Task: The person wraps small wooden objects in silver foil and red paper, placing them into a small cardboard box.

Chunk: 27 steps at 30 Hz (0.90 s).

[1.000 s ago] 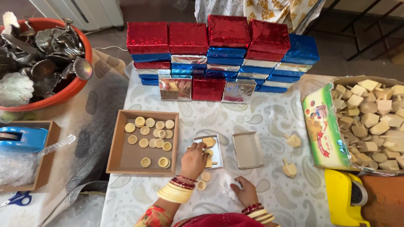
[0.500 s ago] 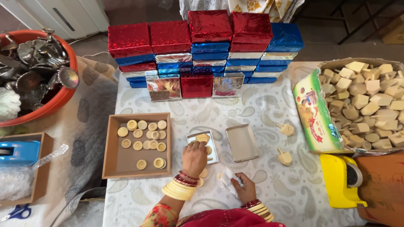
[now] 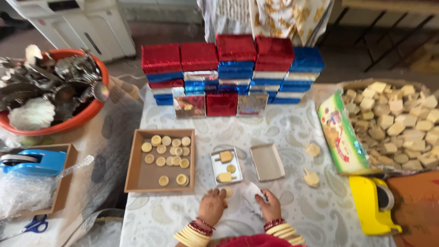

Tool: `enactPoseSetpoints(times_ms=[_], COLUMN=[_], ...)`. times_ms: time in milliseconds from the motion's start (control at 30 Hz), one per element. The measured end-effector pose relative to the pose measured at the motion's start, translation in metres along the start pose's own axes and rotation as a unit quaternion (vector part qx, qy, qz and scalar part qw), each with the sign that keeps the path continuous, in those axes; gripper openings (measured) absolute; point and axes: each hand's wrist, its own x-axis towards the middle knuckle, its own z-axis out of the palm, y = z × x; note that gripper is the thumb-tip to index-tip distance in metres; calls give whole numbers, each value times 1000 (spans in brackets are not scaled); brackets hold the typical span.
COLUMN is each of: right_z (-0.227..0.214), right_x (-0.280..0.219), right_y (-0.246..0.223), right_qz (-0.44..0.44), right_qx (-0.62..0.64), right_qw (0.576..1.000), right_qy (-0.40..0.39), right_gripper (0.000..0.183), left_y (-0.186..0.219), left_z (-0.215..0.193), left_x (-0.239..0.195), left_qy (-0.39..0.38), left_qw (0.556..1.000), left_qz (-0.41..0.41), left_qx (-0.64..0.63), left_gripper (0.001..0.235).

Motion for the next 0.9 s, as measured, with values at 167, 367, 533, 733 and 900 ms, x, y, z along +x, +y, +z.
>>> enactPoseSetpoints(times_ms=[167,367,533,733,900], right_z=[19,39,43,76,36], right_x=[4,-8,29,104,46], right_y=[-22,-50,-14,94,5], right_qz=[-92,-328,-271,-153,-236], right_qx=[36,-69,-112,274,-137], right_qw=[995,937,948,893,957], right_qy=[-19,-100,-126,-322,-92], right_gripper=[23,44,43,39,44], left_y=[11,27,20,16,38], left_z=[-11,6,31,45,12], left_x=[20,33,45,52,45], left_qy=[46,13,12,64,105], left_qw=[977,885,867,866,896], left_qz=[-87,-182,-163,-133,-52], left_qx=[-188,-429,-471,-478,-429], left_gripper=[29,23,18,23,29])
